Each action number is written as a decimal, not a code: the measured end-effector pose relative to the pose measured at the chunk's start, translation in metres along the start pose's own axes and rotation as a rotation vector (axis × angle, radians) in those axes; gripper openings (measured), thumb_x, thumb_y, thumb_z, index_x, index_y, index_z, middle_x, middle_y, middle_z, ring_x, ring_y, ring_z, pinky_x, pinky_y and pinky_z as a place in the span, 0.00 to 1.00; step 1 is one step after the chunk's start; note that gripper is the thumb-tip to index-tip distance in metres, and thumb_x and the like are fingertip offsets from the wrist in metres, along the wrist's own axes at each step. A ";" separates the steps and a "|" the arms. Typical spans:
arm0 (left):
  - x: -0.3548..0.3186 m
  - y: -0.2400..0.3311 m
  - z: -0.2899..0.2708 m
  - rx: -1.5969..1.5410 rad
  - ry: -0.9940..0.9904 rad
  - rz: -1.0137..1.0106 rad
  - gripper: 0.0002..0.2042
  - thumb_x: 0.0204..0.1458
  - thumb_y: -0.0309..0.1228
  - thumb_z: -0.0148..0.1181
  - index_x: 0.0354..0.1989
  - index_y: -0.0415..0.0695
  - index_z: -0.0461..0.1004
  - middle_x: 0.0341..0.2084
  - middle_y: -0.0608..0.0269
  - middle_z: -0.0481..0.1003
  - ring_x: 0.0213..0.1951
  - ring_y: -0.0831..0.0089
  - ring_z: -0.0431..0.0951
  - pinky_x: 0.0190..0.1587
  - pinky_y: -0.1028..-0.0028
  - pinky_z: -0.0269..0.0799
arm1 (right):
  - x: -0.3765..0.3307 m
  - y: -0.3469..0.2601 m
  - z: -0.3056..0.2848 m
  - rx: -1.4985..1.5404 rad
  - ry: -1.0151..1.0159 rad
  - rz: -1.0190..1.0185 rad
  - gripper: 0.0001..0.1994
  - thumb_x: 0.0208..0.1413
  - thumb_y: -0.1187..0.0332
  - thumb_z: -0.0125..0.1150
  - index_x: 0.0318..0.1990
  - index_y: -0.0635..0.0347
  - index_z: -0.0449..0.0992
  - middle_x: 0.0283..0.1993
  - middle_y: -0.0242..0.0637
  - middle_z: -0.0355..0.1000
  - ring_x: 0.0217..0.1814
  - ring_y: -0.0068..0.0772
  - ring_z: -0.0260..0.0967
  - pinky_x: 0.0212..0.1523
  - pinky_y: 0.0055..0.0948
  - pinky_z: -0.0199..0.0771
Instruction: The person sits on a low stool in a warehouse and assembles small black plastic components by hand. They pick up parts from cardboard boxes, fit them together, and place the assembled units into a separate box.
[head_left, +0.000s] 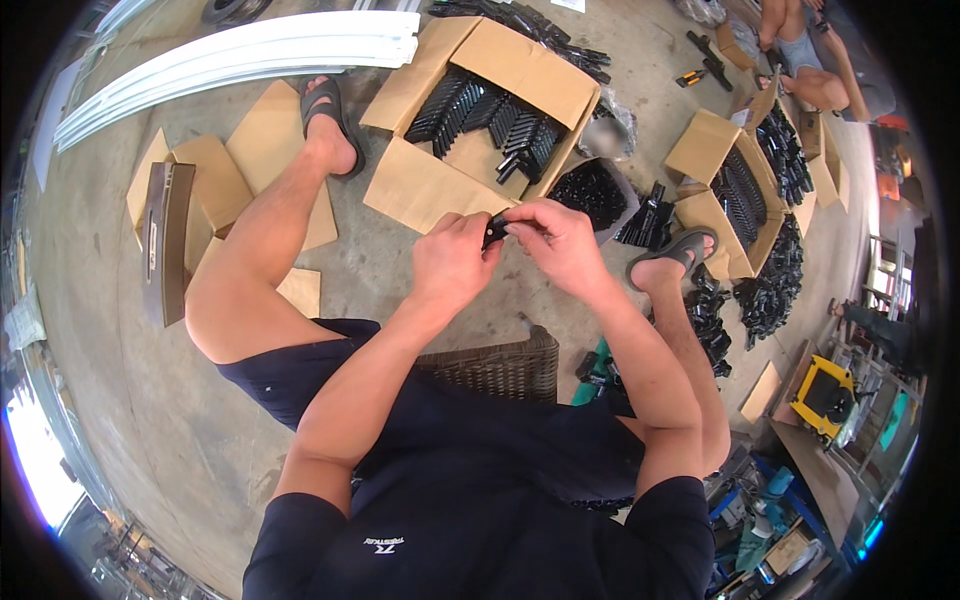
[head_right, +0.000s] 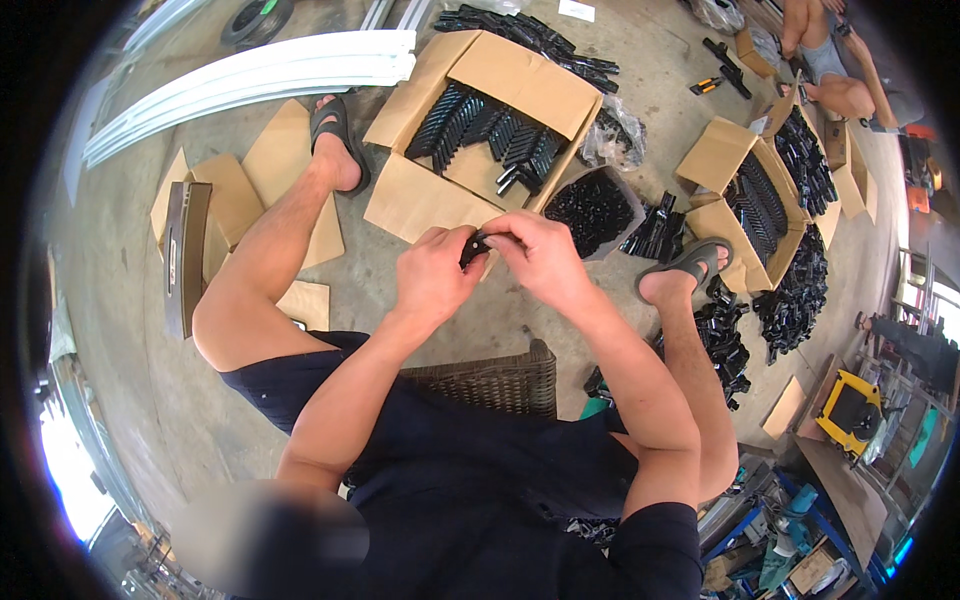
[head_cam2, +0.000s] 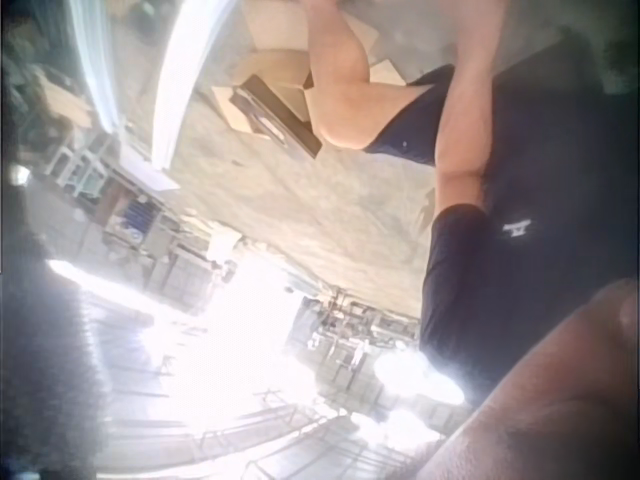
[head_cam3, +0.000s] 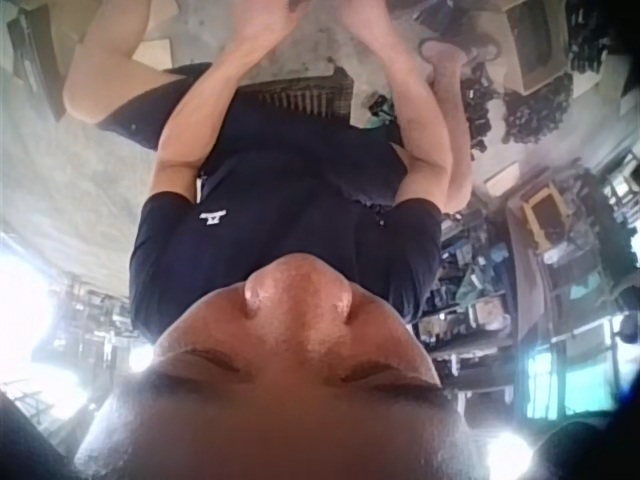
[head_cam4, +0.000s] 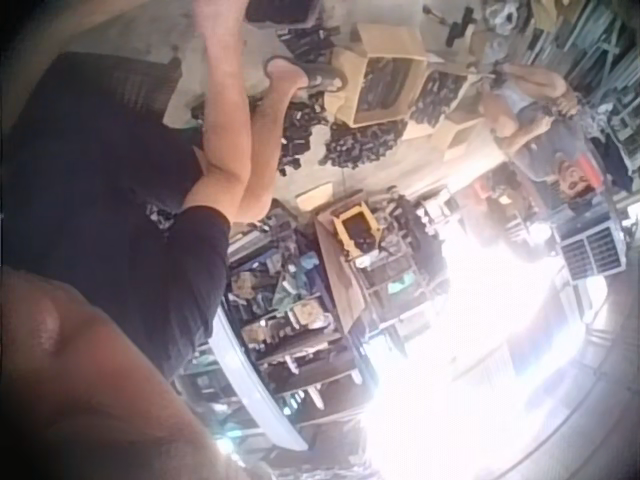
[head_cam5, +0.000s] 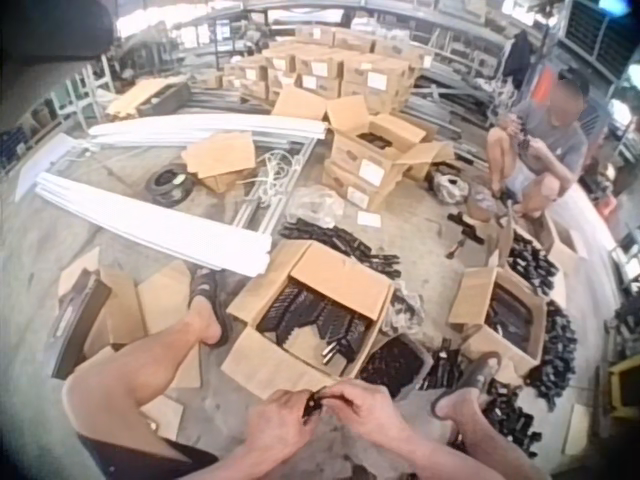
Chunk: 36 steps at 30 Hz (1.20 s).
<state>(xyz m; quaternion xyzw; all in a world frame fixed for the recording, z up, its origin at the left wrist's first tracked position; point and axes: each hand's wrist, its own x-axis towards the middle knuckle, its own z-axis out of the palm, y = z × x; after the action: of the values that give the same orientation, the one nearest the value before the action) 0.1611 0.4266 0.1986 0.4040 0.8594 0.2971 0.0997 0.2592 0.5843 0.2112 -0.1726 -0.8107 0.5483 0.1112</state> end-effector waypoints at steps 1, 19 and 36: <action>0.001 0.001 0.000 0.019 0.000 0.004 0.14 0.45 0.32 0.71 0.42 0.46 0.80 0.30 0.60 0.81 0.35 0.59 0.82 0.36 0.60 0.79 | 0.000 0.001 0.004 -0.060 0.006 -0.076 0.07 0.55 0.77 0.67 0.41 0.65 0.81 0.36 0.43 0.78 0.35 0.41 0.78 0.36 0.34 0.77; -0.003 -0.004 0.007 0.119 0.022 0.078 0.12 0.41 0.26 0.69 0.36 0.46 0.78 0.30 0.64 0.81 0.38 0.63 0.81 0.34 0.62 0.79 | -0.011 -0.008 0.028 -0.781 -0.070 -0.432 0.11 0.45 0.71 0.61 0.37 0.63 0.77 0.37 0.37 0.70 0.42 0.39 0.73 0.34 0.34 0.79; 0.006 0.012 -0.001 -0.060 0.046 -0.038 0.16 0.43 0.29 0.73 0.43 0.42 0.81 0.31 0.52 0.81 0.36 0.54 0.82 0.39 0.62 0.79 | -0.004 0.020 -0.001 -0.098 0.195 0.015 0.18 0.53 0.66 0.74 0.51 0.59 0.81 0.40 0.37 0.78 0.38 0.34 0.77 0.35 0.28 0.79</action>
<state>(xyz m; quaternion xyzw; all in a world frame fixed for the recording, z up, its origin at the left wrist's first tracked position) 0.1644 0.4371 0.2072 0.3775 0.8596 0.3301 0.0978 0.2660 0.5900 0.1932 -0.2365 -0.8205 0.4895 0.1766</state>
